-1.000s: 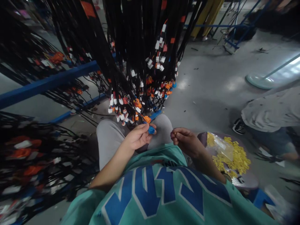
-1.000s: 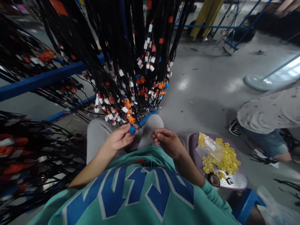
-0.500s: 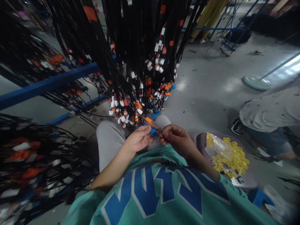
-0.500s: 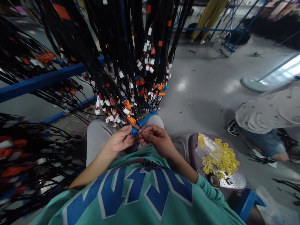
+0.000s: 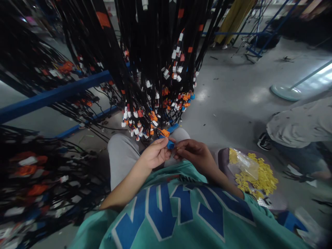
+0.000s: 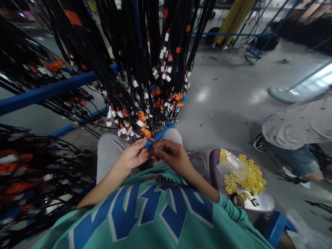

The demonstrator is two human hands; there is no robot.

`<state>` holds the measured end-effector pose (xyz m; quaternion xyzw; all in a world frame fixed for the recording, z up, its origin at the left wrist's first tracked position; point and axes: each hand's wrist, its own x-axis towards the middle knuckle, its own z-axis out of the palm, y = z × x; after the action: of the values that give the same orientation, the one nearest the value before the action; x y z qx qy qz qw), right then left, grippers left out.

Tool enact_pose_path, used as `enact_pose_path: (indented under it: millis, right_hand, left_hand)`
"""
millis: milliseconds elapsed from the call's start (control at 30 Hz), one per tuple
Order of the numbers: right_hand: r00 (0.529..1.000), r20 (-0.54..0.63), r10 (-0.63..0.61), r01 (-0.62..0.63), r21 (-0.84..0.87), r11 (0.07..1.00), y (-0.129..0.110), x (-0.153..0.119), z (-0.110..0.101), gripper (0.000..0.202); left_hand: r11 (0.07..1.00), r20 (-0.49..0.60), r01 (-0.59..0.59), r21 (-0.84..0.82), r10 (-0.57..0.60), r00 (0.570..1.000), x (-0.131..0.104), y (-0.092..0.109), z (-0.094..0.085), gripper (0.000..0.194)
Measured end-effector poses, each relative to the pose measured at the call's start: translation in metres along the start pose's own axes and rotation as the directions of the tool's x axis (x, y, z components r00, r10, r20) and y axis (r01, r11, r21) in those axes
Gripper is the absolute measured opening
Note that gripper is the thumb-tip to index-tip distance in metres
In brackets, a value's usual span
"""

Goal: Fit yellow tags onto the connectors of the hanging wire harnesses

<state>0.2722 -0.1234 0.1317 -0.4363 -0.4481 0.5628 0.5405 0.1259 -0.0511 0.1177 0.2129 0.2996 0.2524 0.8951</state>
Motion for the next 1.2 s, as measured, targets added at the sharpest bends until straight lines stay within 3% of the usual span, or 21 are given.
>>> enact_pose_path:
  millis: [267,500,600,800,967,1067,1200]
  right_hand:
    - [0.987,-0.098,-0.126,0.116,-0.102,0.988,0.000,0.001,0.002,0.016]
    - [0.993,-0.080,-0.082,0.068,-0.161,0.985,-0.004,-0.001,0.004,0.014]
    - [0.989,-0.093,-0.119,0.095,-0.228,0.969,-0.005,-0.003,0.006,0.010]
    - [0.937,-0.080,-0.339,0.235,-0.573,0.785,-0.002,-0.002,0.006,0.006]
    - [0.872,-0.010,-0.489,0.352,-0.682,0.642,0.002,0.001,0.005,0.010]
    - [0.872,-0.021,-0.489,0.351,-0.669,0.655,0.003,0.001,0.006,0.009]
    - [0.902,-0.076,-0.424,0.307,-0.576,0.757,0.006,0.002,0.007,0.006]
  left_hand:
    - [1.000,0.015,-0.014,-0.006,0.014,1.000,0.001,0.000,0.002,0.016]
    - [1.000,-0.004,-0.019,-0.001,0.019,1.000,0.002,-0.001,0.001,0.017]
    - [1.000,-0.021,-0.017,0.000,0.017,1.000,0.002,-0.001,0.003,0.018]
    - [1.000,-0.085,-0.014,-0.009,0.013,0.996,0.001,-0.001,0.011,0.019]
    - [1.000,-0.118,-0.026,-0.007,0.025,0.993,0.001,-0.002,0.016,0.022]
    - [0.999,-0.123,-0.038,-0.001,0.038,0.992,0.002,-0.004,0.016,0.022]
    - [0.999,-0.123,-0.050,-0.007,0.049,0.991,0.003,-0.005,0.014,0.022]
